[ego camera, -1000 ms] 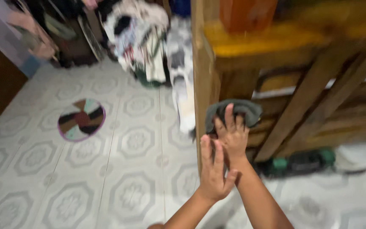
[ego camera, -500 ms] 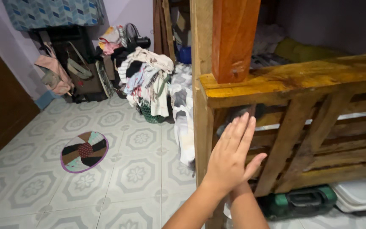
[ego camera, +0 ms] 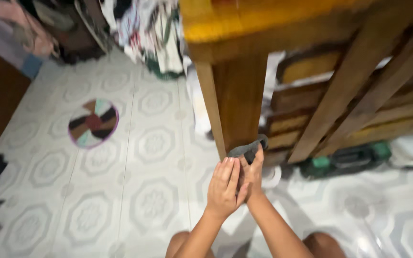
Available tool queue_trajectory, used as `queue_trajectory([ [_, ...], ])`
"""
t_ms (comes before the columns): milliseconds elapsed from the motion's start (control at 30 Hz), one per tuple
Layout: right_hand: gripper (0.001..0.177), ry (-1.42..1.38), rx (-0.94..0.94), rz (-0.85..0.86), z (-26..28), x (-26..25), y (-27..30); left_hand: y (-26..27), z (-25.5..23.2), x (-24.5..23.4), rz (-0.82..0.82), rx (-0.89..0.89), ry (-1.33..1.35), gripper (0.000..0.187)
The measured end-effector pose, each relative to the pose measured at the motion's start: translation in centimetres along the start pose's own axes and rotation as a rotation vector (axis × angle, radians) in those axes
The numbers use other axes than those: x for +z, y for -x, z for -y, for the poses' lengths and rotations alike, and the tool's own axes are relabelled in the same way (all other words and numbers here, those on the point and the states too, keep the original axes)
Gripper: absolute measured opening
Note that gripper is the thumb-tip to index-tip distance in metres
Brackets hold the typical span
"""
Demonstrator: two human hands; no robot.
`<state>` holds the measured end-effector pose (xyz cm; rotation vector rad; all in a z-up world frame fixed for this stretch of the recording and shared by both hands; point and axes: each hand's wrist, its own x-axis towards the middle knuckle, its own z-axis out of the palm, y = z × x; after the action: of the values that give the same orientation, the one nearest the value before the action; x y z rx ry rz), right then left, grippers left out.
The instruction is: The person scrubs the wooden leg and slats of a piece of furniture using a dark scrubbing pad. They work on the vertical leg, horizontal slats, and underside areas, moving around the furniture to reach different sections.
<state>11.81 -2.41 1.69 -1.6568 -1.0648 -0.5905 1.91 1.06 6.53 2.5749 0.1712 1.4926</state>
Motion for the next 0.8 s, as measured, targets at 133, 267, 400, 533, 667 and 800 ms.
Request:
queue_trajectory([
  [133,0.041,0.028,0.167,0.120,-4.5,3.0,6.5,5.3,0.8,3.1,0.130,-0.055,-0.003,0.051],
  [267,0.048,-0.778,1.057,0.022,-6.9,4.6,11.8,8.8,0.9,4.8,0.325,-0.140,0.057,0.047],
  [400,0.039,-0.138,0.458,0.288,-8.9,4.6,16.0,11.6,1.7,5.2,0.334,-0.345,0.352,0.028],
  [533,0.044,-0.181,0.197,0.027,-7.2,5.0,16.0,13.1,3.1,5.3,-0.003,-0.580,0.231,0.026],
  [667,0.076,-0.078,0.015,-0.146,-4.5,6.4,11.6,13.5,4.9,5.8,-0.116,-0.819,0.342,0.026],
  [800,0.063,0.136,0.080,-0.163,-6.0,8.9,12.0,14.3,5.3,6.8,-0.073,-0.920,0.411,0.027],
])
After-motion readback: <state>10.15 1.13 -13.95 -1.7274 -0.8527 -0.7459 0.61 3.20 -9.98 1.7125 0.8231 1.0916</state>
